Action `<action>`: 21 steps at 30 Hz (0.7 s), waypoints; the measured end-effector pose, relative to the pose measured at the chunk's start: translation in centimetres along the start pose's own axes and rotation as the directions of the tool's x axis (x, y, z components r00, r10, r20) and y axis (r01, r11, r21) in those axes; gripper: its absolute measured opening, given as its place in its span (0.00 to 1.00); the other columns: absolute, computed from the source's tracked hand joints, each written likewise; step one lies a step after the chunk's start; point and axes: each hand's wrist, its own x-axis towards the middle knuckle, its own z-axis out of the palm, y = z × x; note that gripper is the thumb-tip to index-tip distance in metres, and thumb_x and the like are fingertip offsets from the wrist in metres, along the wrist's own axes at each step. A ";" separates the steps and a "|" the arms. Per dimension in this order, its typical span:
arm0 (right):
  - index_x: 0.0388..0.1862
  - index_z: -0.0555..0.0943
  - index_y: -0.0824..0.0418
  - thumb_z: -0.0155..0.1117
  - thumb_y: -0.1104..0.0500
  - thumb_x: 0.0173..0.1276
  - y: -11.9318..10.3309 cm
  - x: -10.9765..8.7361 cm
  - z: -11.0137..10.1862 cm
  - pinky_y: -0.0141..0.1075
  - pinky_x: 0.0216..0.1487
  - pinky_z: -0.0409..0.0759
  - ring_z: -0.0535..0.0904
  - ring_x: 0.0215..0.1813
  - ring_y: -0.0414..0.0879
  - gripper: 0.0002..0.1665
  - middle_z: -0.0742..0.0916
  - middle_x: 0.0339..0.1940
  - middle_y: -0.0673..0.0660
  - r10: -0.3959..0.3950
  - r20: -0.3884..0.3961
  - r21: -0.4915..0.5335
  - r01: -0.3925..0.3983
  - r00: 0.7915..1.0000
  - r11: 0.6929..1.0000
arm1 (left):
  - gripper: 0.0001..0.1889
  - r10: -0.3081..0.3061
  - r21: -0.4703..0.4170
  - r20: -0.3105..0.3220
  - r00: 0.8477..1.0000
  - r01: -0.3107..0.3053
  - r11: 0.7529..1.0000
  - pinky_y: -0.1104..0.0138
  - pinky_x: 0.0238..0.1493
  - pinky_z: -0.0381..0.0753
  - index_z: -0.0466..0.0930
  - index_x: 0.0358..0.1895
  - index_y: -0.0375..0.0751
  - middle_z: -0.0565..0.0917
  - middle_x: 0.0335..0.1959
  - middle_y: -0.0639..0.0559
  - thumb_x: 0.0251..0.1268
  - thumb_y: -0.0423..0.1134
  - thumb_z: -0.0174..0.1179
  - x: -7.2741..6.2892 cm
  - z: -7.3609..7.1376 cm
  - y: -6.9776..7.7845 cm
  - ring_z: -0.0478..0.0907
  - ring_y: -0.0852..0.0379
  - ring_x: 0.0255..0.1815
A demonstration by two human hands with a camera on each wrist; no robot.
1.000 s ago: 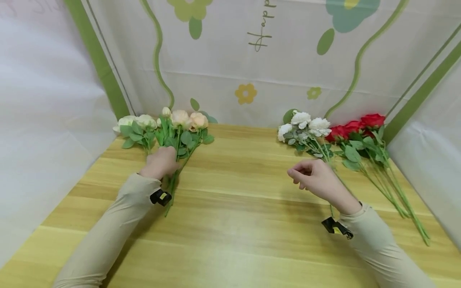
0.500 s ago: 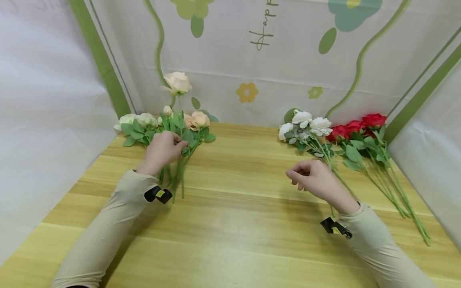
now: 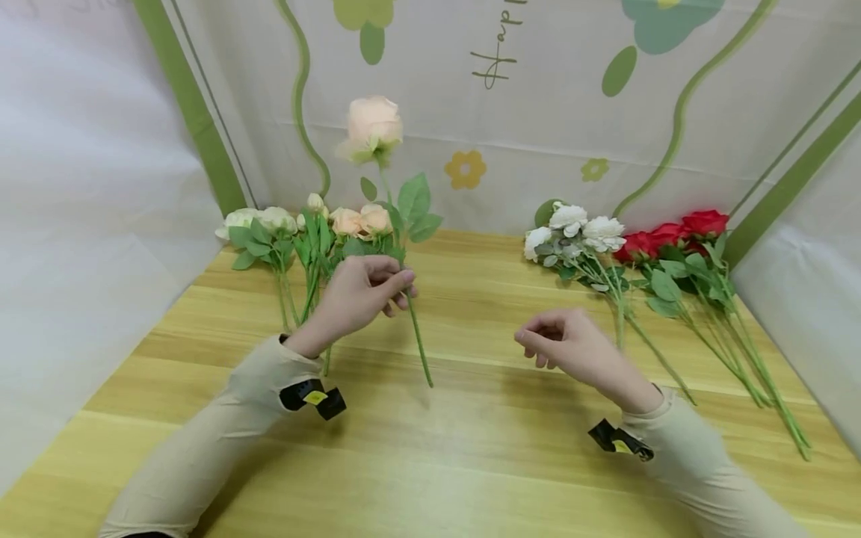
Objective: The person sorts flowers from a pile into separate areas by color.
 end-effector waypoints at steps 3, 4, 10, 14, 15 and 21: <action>0.40 0.85 0.59 0.63 0.47 0.72 -0.5 0.1 1.1 0.46 0.33 0.81 0.81 0.32 0.56 0.16 0.85 0.30 0.58 -0.031 -0.003 -0.014 0.031 1.000 0.999 | 0.11 0.028 -0.087 0.037 0.999 -0.024 0.996 0.58 0.28 0.83 0.85 0.39 0.40 0.86 0.32 0.51 0.74 0.42 0.57 -0.5 1.2 0.5 0.83 0.49 0.30; 0.41 0.85 0.58 0.63 0.47 0.72 -0.7 0.1 1.4 0.45 0.32 0.81 0.81 0.32 0.56 0.16 0.85 0.30 0.57 -0.042 -0.006 -0.015 0.042 0.999 0.999 | 0.10 0.032 -0.117 0.046 0.998 -0.026 0.993 0.58 0.28 0.83 0.85 0.39 0.40 0.86 0.33 0.50 0.74 0.42 0.57 -0.6 1.5 0.7 0.83 0.49 0.30; 0.45 0.86 0.56 0.63 0.47 0.72 -2.1 0.1 3.4 0.46 0.33 0.82 0.82 0.37 0.56 0.15 0.86 0.37 0.51 -0.112 -0.011 0.028 0.113 0.994 0.993 | 0.12 0.038 -0.245 0.127 0.991 -0.006 0.970 0.56 0.31 0.84 0.85 0.41 0.35 0.87 0.35 0.47 0.73 0.42 0.58 -1.2 3.4 1.3 0.83 0.43 0.34; 0.48 0.86 0.56 0.63 0.49 0.72 -2.8 0.1 4.6 0.48 0.34 0.82 0.82 0.40 0.56 0.14 0.87 0.42 0.51 -0.161 0.005 0.087 0.159 0.987 0.983 | 0.10 0.054 -0.268 0.181 0.982 -0.004 0.964 0.55 0.32 0.84 0.87 0.40 0.37 0.86 0.35 0.47 0.72 0.40 0.60 -1.5 4.2 1.4 0.83 0.41 0.36; 0.48 0.85 0.56 0.63 0.49 0.72 -3.0 0.1 4.9 0.48 0.34 0.83 0.83 0.40 0.56 0.14 0.87 0.43 0.51 -0.174 0.010 0.103 0.172 0.985 0.980 | 0.09 0.061 -0.272 0.190 0.980 -0.007 0.962 0.55 0.32 0.84 0.87 0.40 0.38 0.86 0.35 0.47 0.72 0.40 0.60 -1.6 4.4 1.4 0.83 0.41 0.36; 0.42 0.86 0.55 0.64 0.54 0.72 -3.4 0.0 6.2 0.42 0.31 0.82 0.82 0.34 0.54 0.07 0.87 0.37 0.51 -0.268 0.015 0.136 0.264 0.963 0.955 | 0.08 0.103 -0.315 0.234 0.967 -0.025 0.949 0.52 0.32 0.83 0.89 0.41 0.39 0.87 0.34 0.47 0.69 0.39 0.63 -2.1 5.2 1.7 0.84 0.44 0.33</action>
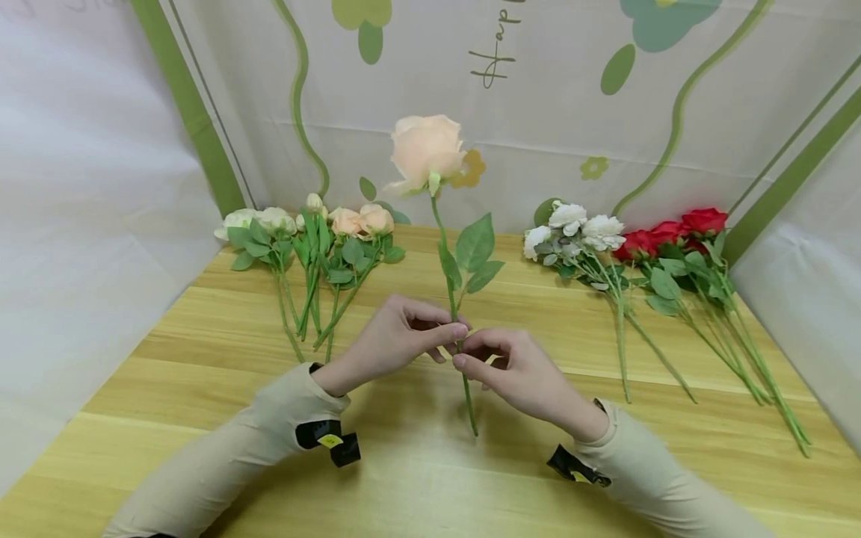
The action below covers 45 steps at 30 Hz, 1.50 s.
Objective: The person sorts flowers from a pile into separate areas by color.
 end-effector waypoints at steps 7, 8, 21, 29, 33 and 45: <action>0.36 0.87 0.57 0.65 0.60 0.71 -0.1 -0.1 0.2 0.38 0.28 0.81 0.81 0.28 0.49 0.05 0.87 0.30 0.50 -0.048 -0.029 -0.035 0.047 0.998 0.998 | 0.08 -0.003 0.108 -0.006 1.000 0.004 0.994 0.57 0.32 0.84 0.89 0.40 0.44 0.87 0.37 0.52 0.68 0.43 0.64 0.0 -0.1 0.0 0.84 0.50 0.34; 0.37 0.87 0.58 0.65 0.61 0.71 -0.1 -0.1 0.1 0.39 0.28 0.81 0.82 0.28 0.48 0.05 0.87 0.30 0.50 -0.040 -0.032 -0.032 0.039 0.999 0.999 | 0.08 -0.015 0.133 0.000 1.000 0.015 0.991 0.56 0.33 0.83 0.89 0.41 0.45 0.87 0.38 0.53 0.69 0.44 0.64 0.0 -0.3 0.0 0.83 0.51 0.35; 0.41 0.84 0.75 0.61 0.65 0.73 3.6 2.9 -3.5 0.41 0.27 0.82 0.79 0.25 0.51 0.11 0.86 0.29 0.66 0.250 -0.125 -0.016 -0.254 0.960 0.967 | 0.11 -0.165 0.279 0.013 0.986 0.155 0.948 0.55 0.37 0.83 0.85 0.49 0.45 0.84 0.38 0.52 0.73 0.45 0.58 -0.2 -2.6 0.4 0.80 0.52 0.39; 0.34 0.84 0.74 0.57 0.66 0.75 5.8 4.7 -6.3 0.39 0.24 0.77 0.76 0.19 0.48 0.13 0.85 0.24 0.64 0.382 -0.131 -0.175 -0.401 0.915 0.899 | 0.10 -0.180 0.340 0.024 0.983 0.161 0.926 0.61 0.34 0.83 0.85 0.48 0.46 0.84 0.35 0.54 0.74 0.44 0.58 0.0 -3.1 0.4 0.81 0.55 0.37; 0.26 0.84 0.72 0.58 0.66 0.73 6.2 5.0 -7.1 0.42 0.26 0.79 0.78 0.18 0.49 0.16 0.82 0.16 0.60 0.394 -0.129 -0.276 -0.415 0.910 0.867 | 0.10 -0.179 0.356 0.031 0.983 0.156 0.921 0.61 0.34 0.83 0.85 0.48 0.46 0.84 0.35 0.54 0.74 0.44 0.58 0.1 -3.1 0.4 0.81 0.56 0.37; 0.36 0.85 0.73 0.61 0.66 0.70 7.3 5.7 -8.7 0.42 0.29 0.83 0.81 0.19 0.47 0.09 0.84 0.22 0.63 0.492 -0.077 -0.300 -0.490 0.867 0.818 | 0.08 -0.143 0.427 0.095 0.985 0.089 0.900 0.63 0.32 0.82 0.85 0.44 0.47 0.83 0.32 0.53 0.75 0.42 0.57 0.1 -3.4 -0.1 0.81 0.55 0.32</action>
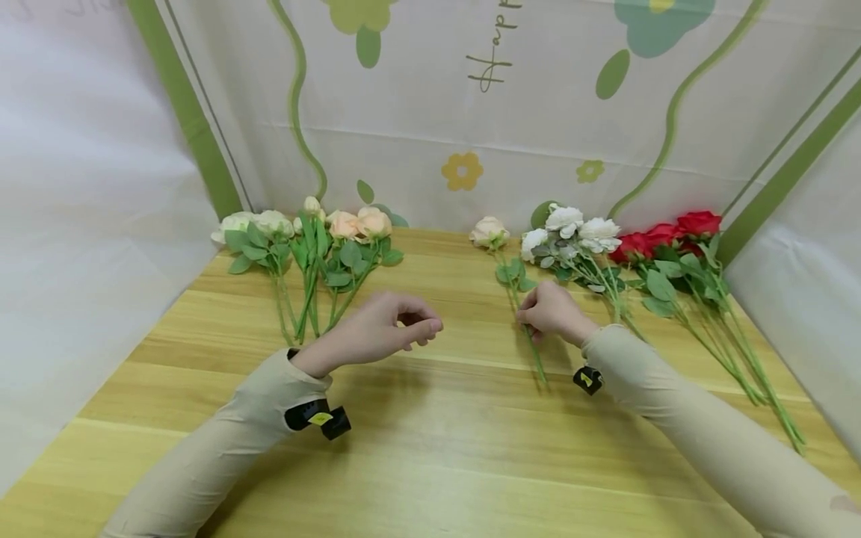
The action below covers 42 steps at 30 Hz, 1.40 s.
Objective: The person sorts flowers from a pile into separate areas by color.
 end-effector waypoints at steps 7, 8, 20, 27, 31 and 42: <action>0.39 0.84 0.75 0.61 0.66 0.70 0.2 0.4 -0.3 0.43 0.31 0.84 0.83 0.22 0.49 0.10 0.85 0.23 0.63 -0.003 0.068 0.035 0.001 0.998 0.999 | 0.08 0.008 0.078 0.046 0.999 -0.011 0.997 0.63 0.29 0.78 0.85 0.41 0.49 0.83 0.30 0.55 0.75 0.43 0.56 -0.1 -0.1 -0.2 0.79 0.54 0.29; 0.39 0.84 0.75 0.61 0.66 0.70 0.2 0.3 -0.3 0.43 0.31 0.84 0.84 0.23 0.49 0.11 0.85 0.23 0.63 -0.002 0.072 0.036 -0.001 0.997 0.999 | 0.08 0.005 0.082 0.052 0.999 -0.009 0.997 0.63 0.29 0.77 0.85 0.41 0.49 0.83 0.30 0.56 0.75 0.43 0.56 -0.1 -0.2 -0.3 0.80 0.53 0.30; 0.42 0.84 0.72 0.59 0.57 0.74 0.2 -2.1 -1.1 0.45 0.34 0.83 0.83 0.31 0.53 0.17 0.85 0.32 0.63 -0.069 0.031 0.063 0.066 0.997 0.996 | 0.12 -0.142 0.331 -0.038 0.989 0.146 0.932 0.63 0.30 0.76 0.86 0.42 0.43 0.82 0.28 0.56 0.76 0.42 0.54 0.1 -2.9 -2.1 0.77 0.58 0.25; 0.47 0.82 0.71 0.59 0.53 0.75 0.3 -4.3 -0.9 0.45 0.37 0.83 0.82 0.35 0.54 0.20 0.84 0.37 0.64 -0.089 0.045 0.169 0.080 0.995 0.982 | 0.24 -0.375 0.438 -0.194 0.907 0.422 0.794 0.67 0.16 0.58 0.67 0.16 0.45 0.60 0.11 0.55 0.76 0.43 0.52 -0.4 -6.1 -4.8 0.55 0.60 0.11; 0.49 0.81 0.71 0.60 0.53 0.75 0.4 -5.3 -0.9 0.45 0.39 0.83 0.82 0.36 0.53 0.21 0.84 0.39 0.65 -0.108 0.031 0.221 0.099 0.994 0.970 | 0.27 -0.446 0.446 -0.203 0.871 0.488 0.750 0.70 0.14 0.53 0.59 0.12 0.48 0.55 0.10 0.57 0.75 0.44 0.52 -0.8 -7.1 -6.0 0.49 0.62 0.11; 0.51 0.81 0.72 0.60 0.54 0.75 0.9 -6.1 -1.2 0.45 0.39 0.82 0.82 0.37 0.54 0.21 0.85 0.39 0.64 -0.148 0.035 0.273 0.133 0.988 0.953 | 0.24 -0.550 0.437 -0.145 0.822 0.552 0.710 0.69 0.14 0.57 0.61 0.13 0.48 0.56 0.11 0.57 0.69 0.43 0.59 -0.5 -6.6 -8.1 0.53 0.62 0.10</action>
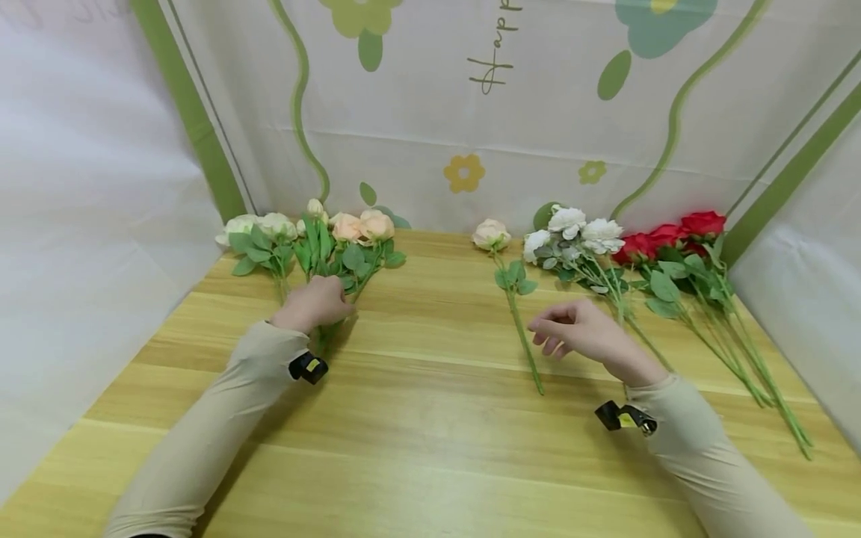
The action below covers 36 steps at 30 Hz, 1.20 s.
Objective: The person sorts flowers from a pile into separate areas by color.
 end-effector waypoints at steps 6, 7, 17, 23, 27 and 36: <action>0.51 0.81 0.72 0.60 0.54 0.75 -0.1 -0.2 -0.3 0.47 0.41 0.82 0.82 0.39 0.55 0.21 0.84 0.40 0.66 0.002 0.002 0.023 -0.002 1.000 1.000 | 0.11 -0.028 0.020 0.031 0.999 0.027 0.999 0.63 0.19 0.68 0.71 0.26 0.40 0.73 0.19 0.49 0.64 0.38 0.60 -0.1 0.4 0.6 0.69 0.56 0.17; 0.51 0.80 0.72 0.60 0.54 0.75 0.0 -0.2 -0.3 0.48 0.41 0.82 0.82 0.38 0.55 0.21 0.84 0.40 0.66 0.002 0.004 0.023 -0.002 1.000 1.000 | 0.09 -0.029 0.021 0.037 0.999 0.028 0.999 0.63 0.20 0.69 0.72 0.28 0.39 0.75 0.20 0.48 0.64 0.36 0.60 -0.1 0.4 0.6 0.71 0.55 0.17; 0.52 0.80 0.73 0.59 0.56 0.75 0.6 -0.1 0.0 0.47 0.40 0.82 0.82 0.38 0.55 0.20 0.84 0.39 0.65 -0.003 0.016 0.035 0.003 1.000 0.999 | 0.05 -0.061 0.033 0.115 0.992 0.057 0.998 0.66 0.16 0.61 0.73 0.32 0.37 0.68 0.13 0.51 0.65 0.29 0.49 -0.2 0.4 1.7 0.61 0.58 0.11; 0.51 0.80 0.72 0.59 0.56 0.76 0.6 0.1 0.2 0.46 0.39 0.81 0.82 0.38 0.55 0.19 0.85 0.38 0.63 -0.006 0.016 0.030 0.006 1.000 1.000 | 0.04 -0.044 -0.026 0.126 0.991 0.047 0.999 0.66 0.16 0.62 0.72 0.34 0.36 0.69 0.12 0.51 0.66 0.30 0.47 -0.3 0.4 1.7 0.63 0.57 0.11; 0.50 0.81 0.72 0.60 0.55 0.75 0.6 0.2 0.4 0.47 0.40 0.82 0.82 0.38 0.55 0.19 0.85 0.38 0.64 0.005 0.016 0.025 -0.006 1.000 1.000 | 0.09 0.013 -0.063 0.118 0.993 -0.006 0.998 0.66 0.18 0.66 0.68 0.26 0.39 0.66 0.12 0.53 0.68 0.30 0.48 -0.2 0.6 1.4 0.64 0.58 0.11; 0.47 0.82 0.71 0.61 0.54 0.75 0.7 0.7 0.8 0.48 0.41 0.81 0.82 0.38 0.57 0.19 0.85 0.37 0.64 0.030 0.017 0.005 -0.030 0.999 1.000 | 0.27 0.160 -0.094 0.042 0.986 -0.155 0.983 0.67 0.19 0.64 0.61 0.11 0.48 0.60 0.08 0.57 0.73 0.36 0.55 -0.6 0.4 1.8 0.55 0.61 0.09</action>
